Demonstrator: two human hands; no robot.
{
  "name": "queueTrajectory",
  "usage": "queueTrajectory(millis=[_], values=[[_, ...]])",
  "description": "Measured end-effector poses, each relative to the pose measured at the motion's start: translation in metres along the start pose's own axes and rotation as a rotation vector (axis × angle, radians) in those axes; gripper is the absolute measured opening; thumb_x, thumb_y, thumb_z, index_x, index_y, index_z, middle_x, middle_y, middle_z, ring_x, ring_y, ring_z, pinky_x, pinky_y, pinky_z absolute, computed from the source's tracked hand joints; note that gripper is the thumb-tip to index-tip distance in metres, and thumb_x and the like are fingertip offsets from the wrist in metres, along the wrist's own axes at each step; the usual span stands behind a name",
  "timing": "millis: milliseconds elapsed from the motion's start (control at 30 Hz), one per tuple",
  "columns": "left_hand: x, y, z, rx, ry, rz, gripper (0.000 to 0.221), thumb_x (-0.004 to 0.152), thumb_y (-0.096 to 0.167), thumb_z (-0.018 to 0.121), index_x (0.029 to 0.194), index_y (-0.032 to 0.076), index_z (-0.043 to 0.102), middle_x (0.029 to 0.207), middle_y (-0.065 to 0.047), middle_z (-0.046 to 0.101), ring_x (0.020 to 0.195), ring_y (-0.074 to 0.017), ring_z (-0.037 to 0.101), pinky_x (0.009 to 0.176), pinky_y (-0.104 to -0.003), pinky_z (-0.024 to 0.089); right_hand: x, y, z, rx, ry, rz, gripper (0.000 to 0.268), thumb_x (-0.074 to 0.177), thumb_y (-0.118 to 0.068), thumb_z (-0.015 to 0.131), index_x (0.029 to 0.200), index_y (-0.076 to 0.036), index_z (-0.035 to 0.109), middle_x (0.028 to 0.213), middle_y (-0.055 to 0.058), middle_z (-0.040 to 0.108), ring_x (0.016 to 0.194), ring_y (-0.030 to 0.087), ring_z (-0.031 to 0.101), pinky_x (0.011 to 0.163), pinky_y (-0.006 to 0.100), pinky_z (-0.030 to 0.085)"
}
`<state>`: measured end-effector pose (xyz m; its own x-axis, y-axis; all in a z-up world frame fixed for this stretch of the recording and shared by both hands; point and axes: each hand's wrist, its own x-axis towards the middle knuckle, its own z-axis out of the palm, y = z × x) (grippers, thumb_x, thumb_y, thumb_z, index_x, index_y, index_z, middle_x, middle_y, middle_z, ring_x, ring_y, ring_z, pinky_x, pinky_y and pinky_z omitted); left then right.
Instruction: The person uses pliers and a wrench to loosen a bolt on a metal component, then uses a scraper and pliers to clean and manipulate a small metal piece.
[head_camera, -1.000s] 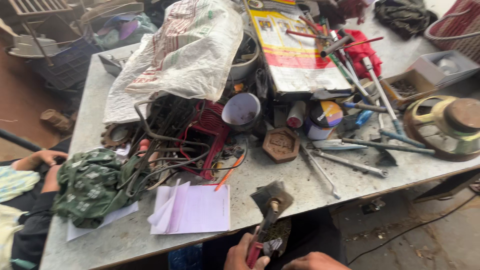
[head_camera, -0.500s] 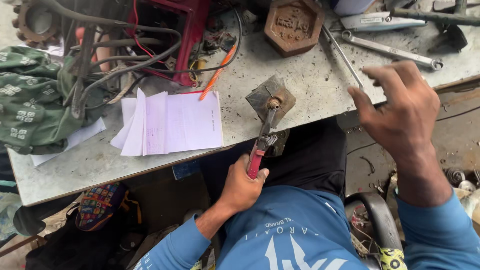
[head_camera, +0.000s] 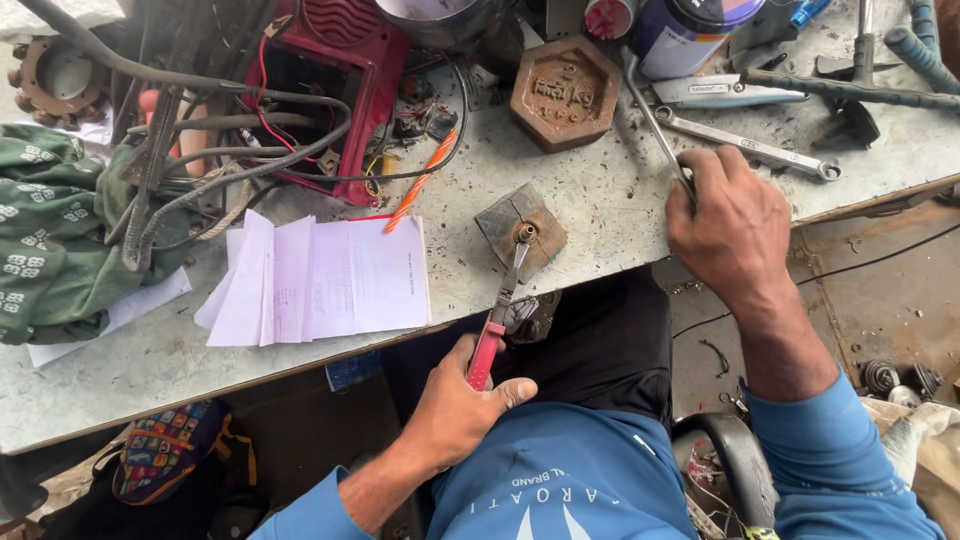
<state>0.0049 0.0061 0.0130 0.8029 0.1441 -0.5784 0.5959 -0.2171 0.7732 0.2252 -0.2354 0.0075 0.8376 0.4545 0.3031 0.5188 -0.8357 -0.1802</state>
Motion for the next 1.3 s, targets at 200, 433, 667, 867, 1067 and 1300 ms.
queueTrajectory(millis=[200, 433, 667, 867, 1067, 1300], values=[[0.004, 0.006, -0.007, 0.08, -0.088, -0.146, 0.056, 0.073, 0.046, 0.087, 0.098, 0.004, 0.059, 0.071, -0.006, 0.057, 0.067, -0.0135, 0.054, 0.066, -0.032, 0.05, -0.013, -0.002, -0.01, 0.062, 0.038, 0.026, 0.024, 0.1, -0.015, 0.071, 0.12, -0.004, 0.068, 0.103, 0.016, 0.064, 0.076, 0.035, 0.066, 0.066, 0.045, 0.052], [0.002, 0.017, -0.009, 0.066, -0.101, -0.205, 0.036, 0.086, 0.033, 0.075, 0.102, 0.003, 0.059, 0.077, -0.006, 0.061, 0.072, -0.014, 0.056, 0.069, -0.034, 0.051, -0.037, 0.006, -0.034, 0.736, -0.097, 0.187, 0.015, 0.104, -0.003, 0.06, 0.117, 0.0, 0.066, 0.087, 0.006, 0.069, 0.077, 0.012, 0.068, 0.069, 0.029, 0.056], [0.0, 0.023, -0.01, 0.075, -0.107, -0.178, 0.041, 0.088, 0.029, 0.069, 0.122, 0.009, 0.058, 0.085, -0.006, 0.063, 0.08, -0.0153, 0.061, 0.078, -0.035, 0.052, -0.045, 0.013, -0.031, 0.864, -0.17, 0.297, 0.022, 0.105, -0.006, 0.06, 0.125, 0.002, 0.066, 0.086, 0.003, 0.065, 0.077, 0.009, 0.06, 0.069, 0.025, 0.051], [0.0, 0.025, -0.012, 0.133, -0.084, -0.164, 0.036, 0.087, 0.028, 0.069, 0.111, 0.002, 0.06, 0.082, -0.015, 0.066, 0.079, -0.0248, 0.064, 0.078, -0.039, 0.052, -0.046, 0.004, -0.047, 0.67, -0.228, 0.252, 0.041, 0.101, -0.006, 0.062, 0.142, -0.004, 0.063, 0.075, 0.006, 0.062, 0.064, 0.011, 0.057, 0.058, 0.028, 0.046], [0.0, 0.021, -0.014, 0.211, -0.078, -0.182, 0.041, 0.085, 0.031, 0.069, 0.111, 0.002, 0.056, 0.09, -0.025, 0.071, 0.09, -0.0406, 0.072, 0.081, -0.048, 0.053, -0.064, -0.024, -0.062, 0.629, -0.308, -0.019, 0.046, 0.092, -0.005, 0.064, 0.139, -0.01, 0.063, 0.076, 0.003, 0.063, 0.057, 0.009, 0.053, 0.048, 0.027, 0.042], [-0.001, 0.017, -0.012, 0.224, -0.063, -0.13, 0.047, 0.086, 0.032, 0.069, 0.117, 0.0, 0.055, 0.094, -0.026, 0.072, 0.094, -0.0426, 0.072, 0.083, -0.049, 0.055, -0.093, -0.052, -0.064, 0.462, -0.296, -0.025, 0.048, 0.092, -0.009, 0.067, 0.14, -0.015, 0.064, 0.073, 0.002, 0.057, 0.053, 0.012, 0.049, 0.047, 0.031, 0.041]])
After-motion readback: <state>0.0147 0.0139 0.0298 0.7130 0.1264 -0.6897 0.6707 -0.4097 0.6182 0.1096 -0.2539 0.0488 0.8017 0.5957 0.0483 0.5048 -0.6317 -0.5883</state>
